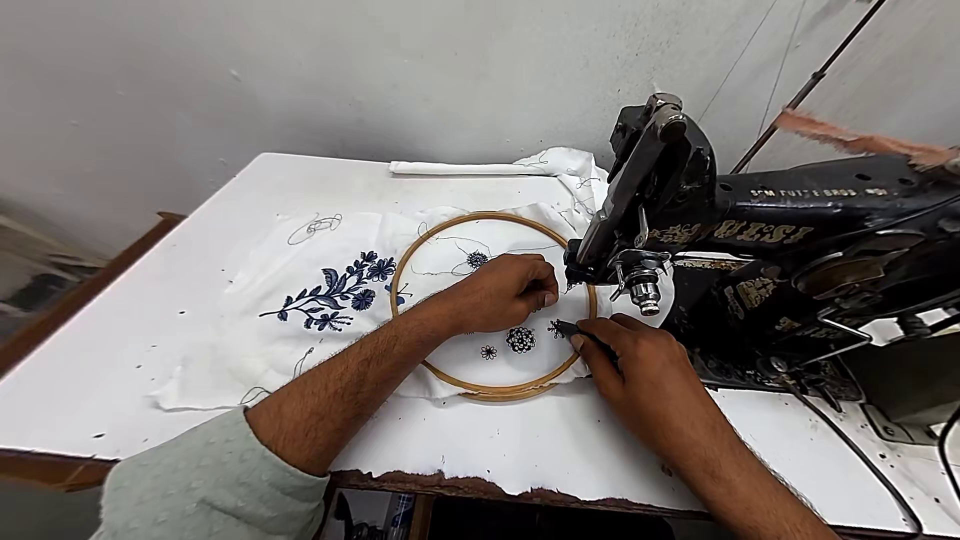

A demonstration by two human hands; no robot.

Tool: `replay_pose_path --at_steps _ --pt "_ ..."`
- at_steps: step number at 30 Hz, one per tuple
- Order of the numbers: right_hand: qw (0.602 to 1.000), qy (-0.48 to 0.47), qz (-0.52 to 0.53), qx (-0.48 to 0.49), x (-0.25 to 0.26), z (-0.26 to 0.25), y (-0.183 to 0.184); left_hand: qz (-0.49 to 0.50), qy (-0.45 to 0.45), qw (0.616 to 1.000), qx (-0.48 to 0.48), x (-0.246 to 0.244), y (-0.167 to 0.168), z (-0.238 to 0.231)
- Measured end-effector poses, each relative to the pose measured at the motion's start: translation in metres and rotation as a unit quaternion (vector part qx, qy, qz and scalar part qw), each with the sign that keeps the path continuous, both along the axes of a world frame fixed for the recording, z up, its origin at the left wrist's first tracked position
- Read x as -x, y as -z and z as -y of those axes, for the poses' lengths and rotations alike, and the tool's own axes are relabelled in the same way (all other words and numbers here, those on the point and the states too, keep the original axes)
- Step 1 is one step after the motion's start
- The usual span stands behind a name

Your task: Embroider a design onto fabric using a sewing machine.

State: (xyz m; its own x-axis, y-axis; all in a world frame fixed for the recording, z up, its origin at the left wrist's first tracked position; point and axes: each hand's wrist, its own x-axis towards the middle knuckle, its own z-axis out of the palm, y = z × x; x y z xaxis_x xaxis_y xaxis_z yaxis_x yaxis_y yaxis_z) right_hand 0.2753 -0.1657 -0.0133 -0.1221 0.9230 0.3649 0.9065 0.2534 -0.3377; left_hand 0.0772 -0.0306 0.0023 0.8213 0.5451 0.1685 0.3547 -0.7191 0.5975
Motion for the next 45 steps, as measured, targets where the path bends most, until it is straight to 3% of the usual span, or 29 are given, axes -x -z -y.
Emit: replay_pose_path --at_steps 6,9,14,19,23,27,29,32,34,35,37,39,42,45 --pt "0.997 0.047 -0.007 -0.053 -0.02 0.009 -0.002 0.086 -0.052 0.992 0.08 0.004 0.0 0.0" --pt "0.993 0.091 0.056 -0.054 -0.051 0.017 0.001 0.138 -0.082 0.987 0.022 0.004 0.005 -0.003" --pt "0.976 0.149 0.147 -0.066 -0.08 0.028 0.004 0.059 -0.055 0.994 -0.077 -0.004 0.006 0.002" --pt "0.99 0.072 0.077 -0.09 -0.043 0.012 -0.008 0.007 -0.075 0.99 -0.122 -0.01 0.006 0.003" --pt "0.997 0.067 0.043 -0.003 -0.015 -0.024 -0.007 0.054 -0.169 0.97 -0.168 0.004 -0.011 -0.008" --pt "0.996 0.081 0.023 0.018 -0.024 -0.066 -0.005 0.145 -0.302 0.923 -0.19 0.047 -0.036 -0.032" --pt "0.999 0.051 -0.009 0.013 -0.032 -0.075 -0.009 0.242 -0.313 0.908 -0.136 0.054 -0.037 -0.037" --pt "0.996 0.005 -0.084 -0.025 -0.035 -0.075 -0.013 0.442 -0.236 0.854 0.141 0.035 -0.043 -0.024" --pt "0.995 0.009 -0.094 -0.029 -0.034 -0.074 -0.01 0.472 -0.184 0.816 0.279 0.02 -0.046 -0.011" --pt "0.995 0.015 -0.093 -0.015 -0.033 -0.071 -0.012 0.438 -0.173 0.832 0.294 0.015 -0.044 -0.007" --pt "0.997 0.036 -0.069 0.025 -0.031 -0.066 -0.018 0.297 -0.155 0.912 0.236 0.01 -0.035 -0.003" --pt "0.995 0.057 -0.013 0.081 -0.033 -0.063 -0.023 0.102 -0.116 0.986 0.055 0.013 -0.021 -0.001" --pt "0.991 0.07 0.049 0.103 -0.035 -0.061 -0.028 -0.08 -0.074 0.981 -0.163 0.016 -0.004 0.009" --pt "0.993 0.045 0.07 0.085 -0.038 -0.058 -0.024 -0.14 -0.051 0.963 -0.223 0.017 -0.001 0.016"
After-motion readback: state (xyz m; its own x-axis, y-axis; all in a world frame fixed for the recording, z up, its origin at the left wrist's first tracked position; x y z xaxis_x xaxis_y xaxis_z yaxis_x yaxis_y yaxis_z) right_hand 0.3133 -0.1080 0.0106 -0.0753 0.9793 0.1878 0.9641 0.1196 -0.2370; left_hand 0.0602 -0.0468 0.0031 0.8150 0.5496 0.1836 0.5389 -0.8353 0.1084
